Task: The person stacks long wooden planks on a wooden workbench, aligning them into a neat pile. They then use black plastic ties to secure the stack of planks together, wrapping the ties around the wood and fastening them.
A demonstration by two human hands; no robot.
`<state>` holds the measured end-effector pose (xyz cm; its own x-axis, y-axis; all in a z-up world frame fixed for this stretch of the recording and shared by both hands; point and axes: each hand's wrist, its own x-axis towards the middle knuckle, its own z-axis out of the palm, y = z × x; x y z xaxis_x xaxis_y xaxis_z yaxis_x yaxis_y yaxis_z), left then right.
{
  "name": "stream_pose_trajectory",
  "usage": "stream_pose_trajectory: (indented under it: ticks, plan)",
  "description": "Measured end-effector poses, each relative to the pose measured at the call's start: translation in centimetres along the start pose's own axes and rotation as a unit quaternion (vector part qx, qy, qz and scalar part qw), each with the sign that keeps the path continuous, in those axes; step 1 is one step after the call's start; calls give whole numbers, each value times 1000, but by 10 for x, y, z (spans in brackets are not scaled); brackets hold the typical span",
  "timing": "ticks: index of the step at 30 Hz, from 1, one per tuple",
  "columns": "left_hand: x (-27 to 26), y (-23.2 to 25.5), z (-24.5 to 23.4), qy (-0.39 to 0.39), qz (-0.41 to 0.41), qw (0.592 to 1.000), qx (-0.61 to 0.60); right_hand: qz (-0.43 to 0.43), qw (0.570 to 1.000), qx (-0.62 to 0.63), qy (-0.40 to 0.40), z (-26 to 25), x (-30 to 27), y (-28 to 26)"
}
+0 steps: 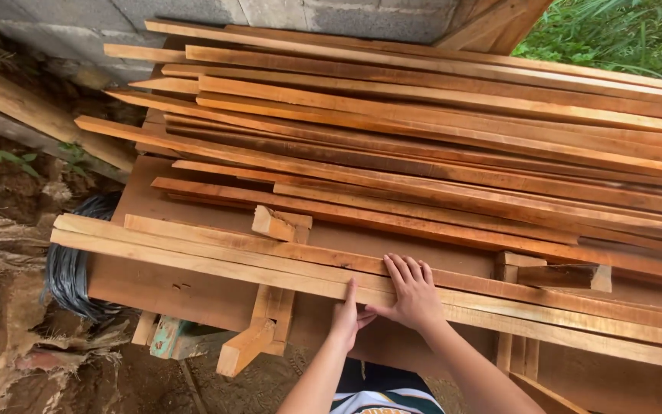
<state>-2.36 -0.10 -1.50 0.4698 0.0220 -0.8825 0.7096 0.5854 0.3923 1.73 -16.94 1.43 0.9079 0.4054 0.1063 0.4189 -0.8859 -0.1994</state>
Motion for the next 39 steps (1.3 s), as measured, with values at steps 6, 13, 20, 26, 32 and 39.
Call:
stream_pose_trajectory:
  ticks: [6,13,20,26,32,39]
  plan:
    - [-39,-18,-115,-73,-98,992,-40,-35,998,37,40,-1,-1,1]
    - [30,-76,-370,120,-64,983,-121,-214,945,240,62,-18,82,-93]
    - [-19,144,-228,164,207,947,-186,-198,944,209,-163,54,202,-235]
    - [-6,245,-138,228,95,920,-306,21,949,101,-297,71,267,-277]
    - [4,238,-157,210,40,918,-334,131,843,184,-489,96,304,-272]
    - [22,229,-170,178,39,908,-378,173,798,235,-527,95,315,-277]
